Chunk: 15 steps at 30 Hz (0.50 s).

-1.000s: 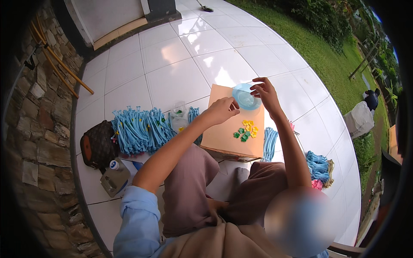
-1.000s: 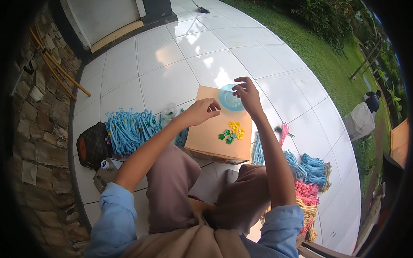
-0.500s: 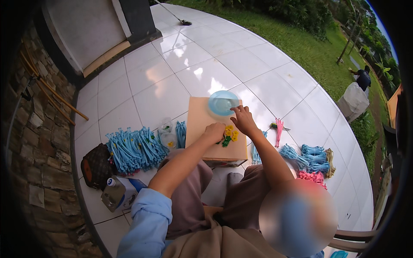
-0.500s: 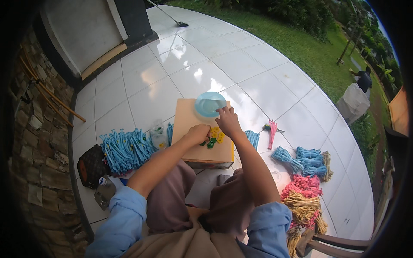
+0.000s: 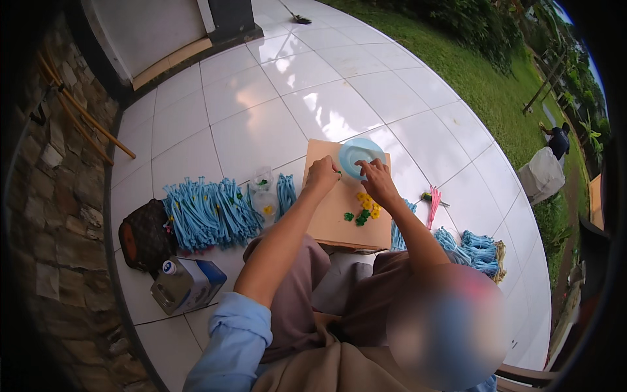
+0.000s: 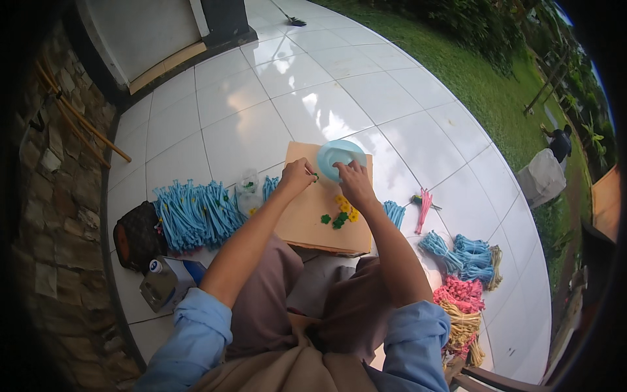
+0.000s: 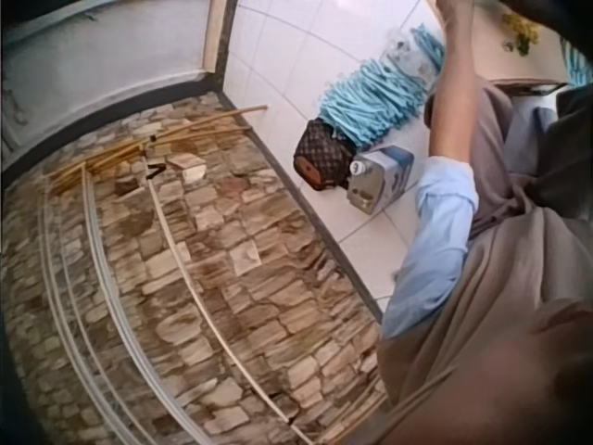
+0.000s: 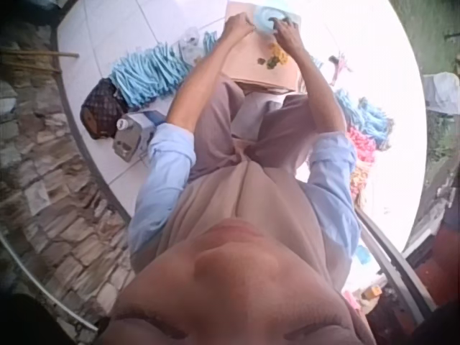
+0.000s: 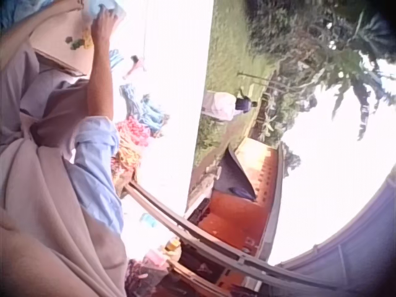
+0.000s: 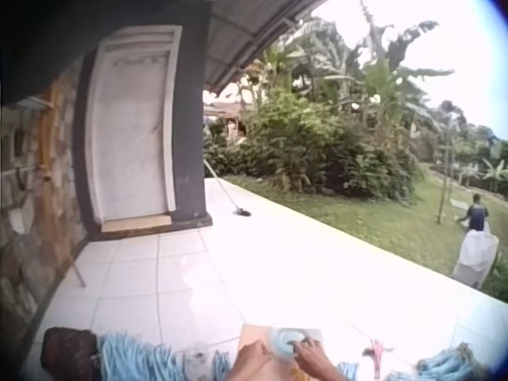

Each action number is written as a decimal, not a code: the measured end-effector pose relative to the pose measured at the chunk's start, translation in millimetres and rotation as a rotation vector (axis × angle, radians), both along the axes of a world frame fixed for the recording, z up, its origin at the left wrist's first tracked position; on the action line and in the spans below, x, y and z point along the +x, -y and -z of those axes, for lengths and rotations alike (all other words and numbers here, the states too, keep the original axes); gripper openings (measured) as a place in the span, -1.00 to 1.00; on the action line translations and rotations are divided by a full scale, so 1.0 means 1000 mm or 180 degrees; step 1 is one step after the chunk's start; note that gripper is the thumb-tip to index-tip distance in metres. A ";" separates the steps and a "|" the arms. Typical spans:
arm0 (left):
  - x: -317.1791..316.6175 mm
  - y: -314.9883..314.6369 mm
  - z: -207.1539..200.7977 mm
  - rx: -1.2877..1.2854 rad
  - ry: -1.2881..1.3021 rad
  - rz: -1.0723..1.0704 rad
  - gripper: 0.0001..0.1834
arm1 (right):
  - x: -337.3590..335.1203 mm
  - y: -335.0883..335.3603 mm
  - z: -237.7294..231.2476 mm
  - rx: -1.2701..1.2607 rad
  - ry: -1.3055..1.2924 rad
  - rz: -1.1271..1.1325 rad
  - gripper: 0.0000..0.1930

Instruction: The person folds strips of blue material over themselves and presses them flat, then handles several small yellow and green flower-shaped components.

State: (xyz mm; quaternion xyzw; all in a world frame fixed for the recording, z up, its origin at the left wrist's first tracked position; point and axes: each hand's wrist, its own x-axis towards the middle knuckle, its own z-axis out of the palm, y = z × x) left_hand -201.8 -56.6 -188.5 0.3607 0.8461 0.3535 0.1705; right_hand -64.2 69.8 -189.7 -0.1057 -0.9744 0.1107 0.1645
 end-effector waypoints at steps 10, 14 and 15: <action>0.009 -0.016 -0.005 0.0538 0.0197 -0.0214 -0.87 | 0.031 -0.009 -0.009 -0.0451 0.0074 -0.0028 -0.63; 0.009 -0.018 -0.006 0.0721 0.0241 -0.0265 -0.89 | 0.035 -0.007 -0.002 -0.0068 0.0466 0.0111 -0.60; 0.008 -0.018 -0.006 0.0714 0.0235 -0.0259 -0.89 | 0.034 -0.007 -0.001 0.0030 0.0428 0.0110 -0.61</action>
